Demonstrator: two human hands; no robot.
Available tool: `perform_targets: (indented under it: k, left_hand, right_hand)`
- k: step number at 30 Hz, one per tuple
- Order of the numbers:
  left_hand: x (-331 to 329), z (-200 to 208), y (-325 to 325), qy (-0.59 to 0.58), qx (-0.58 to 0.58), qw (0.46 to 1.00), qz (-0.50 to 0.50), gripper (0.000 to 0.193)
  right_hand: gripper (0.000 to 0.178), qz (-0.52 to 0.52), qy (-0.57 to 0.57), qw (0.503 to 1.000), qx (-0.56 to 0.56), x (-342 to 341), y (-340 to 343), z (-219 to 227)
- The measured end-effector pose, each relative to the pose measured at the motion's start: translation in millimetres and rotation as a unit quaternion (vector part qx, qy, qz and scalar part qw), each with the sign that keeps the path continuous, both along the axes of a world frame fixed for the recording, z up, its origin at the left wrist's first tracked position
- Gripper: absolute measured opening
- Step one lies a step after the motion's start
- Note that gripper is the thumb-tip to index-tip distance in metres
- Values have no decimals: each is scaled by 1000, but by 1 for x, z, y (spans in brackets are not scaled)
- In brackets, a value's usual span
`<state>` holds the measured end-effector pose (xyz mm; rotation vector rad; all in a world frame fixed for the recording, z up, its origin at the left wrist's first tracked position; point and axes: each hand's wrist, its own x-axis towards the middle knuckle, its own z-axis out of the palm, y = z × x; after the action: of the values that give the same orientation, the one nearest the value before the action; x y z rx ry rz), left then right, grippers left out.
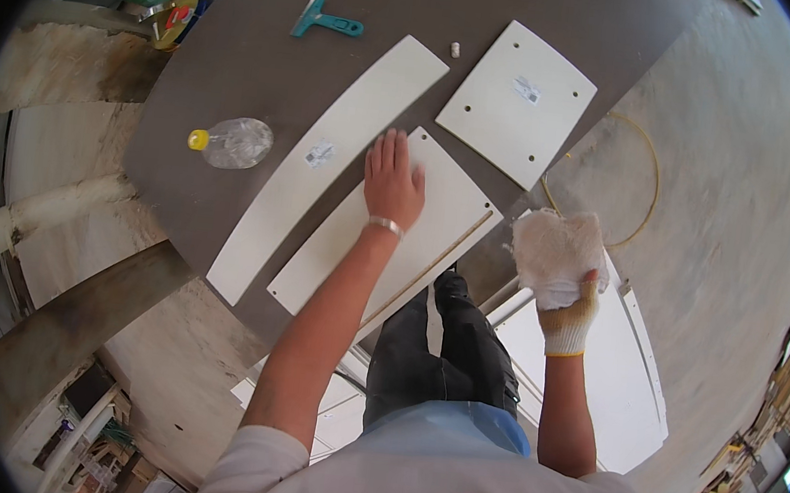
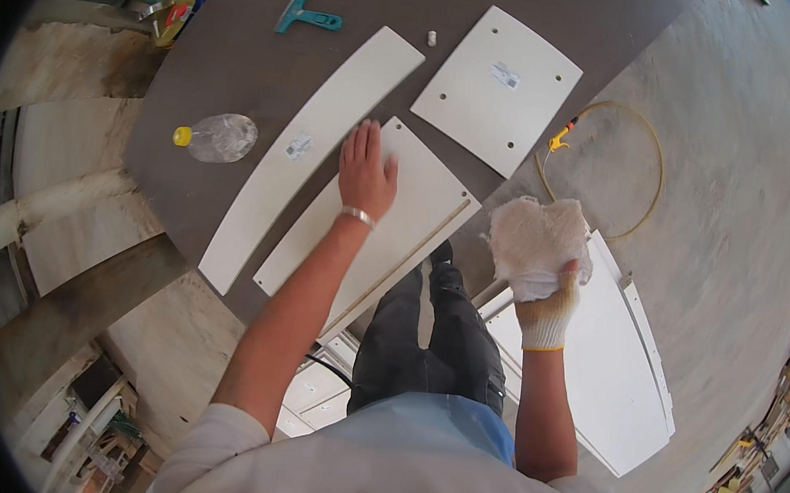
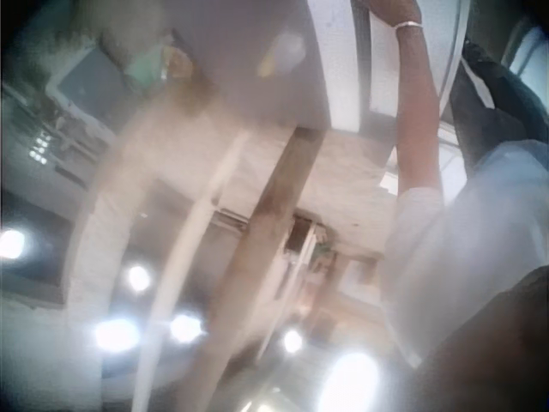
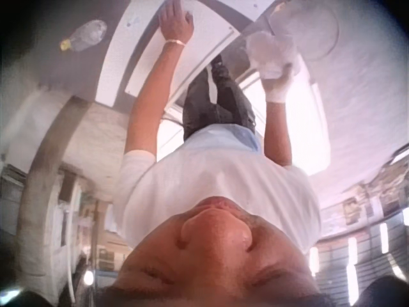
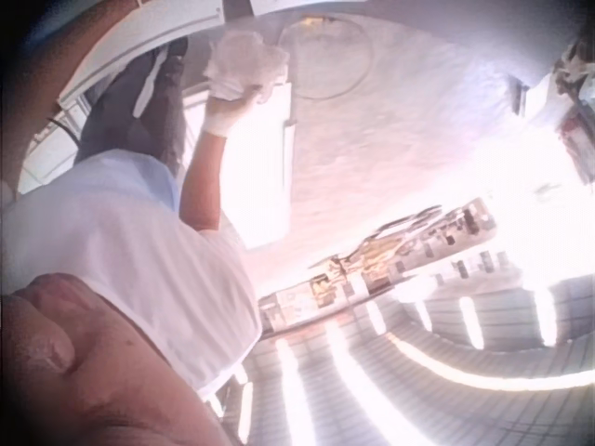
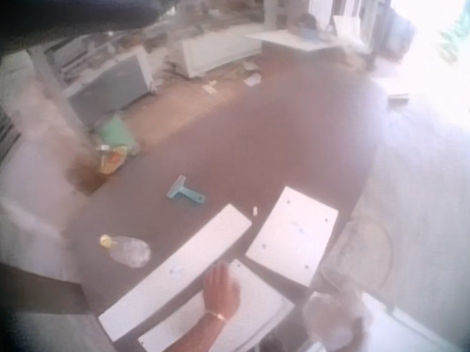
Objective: The person wipes multiple white panels on a workbench using a white cloth. They pick up panels from a stack, wipe each surface, and place them back. A plastic bottle and a scraper are visible on the bench but not used.
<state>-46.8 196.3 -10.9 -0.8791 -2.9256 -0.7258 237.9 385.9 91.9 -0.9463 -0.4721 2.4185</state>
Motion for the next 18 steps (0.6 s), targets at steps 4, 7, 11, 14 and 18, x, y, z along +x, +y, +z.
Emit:
perform_targets:
  k: [4,7,11,14,18]
  left_hand:
    - [-40,-16,45,-2,-16,999,51,24]
    - [-62,-14,53,-51,4,994,98,7]
    - [-34,4,50,55,20,997,40,3]
    - [78,19,51,-80,-7,994,-74,7]
    - [181,39,27,-151,-39,969,-192,56]
  right_hand:
    - [88,-51,-64,996,-20,49,6,-3]
    - [88,-116,-111,986,-37,81,23,-6]
    - [85,-137,-85,986,-41,110,43,-18]
    - [83,-149,-58,987,-6,113,52,-29]
    - [82,-119,-108,987,5,89,52,-36]
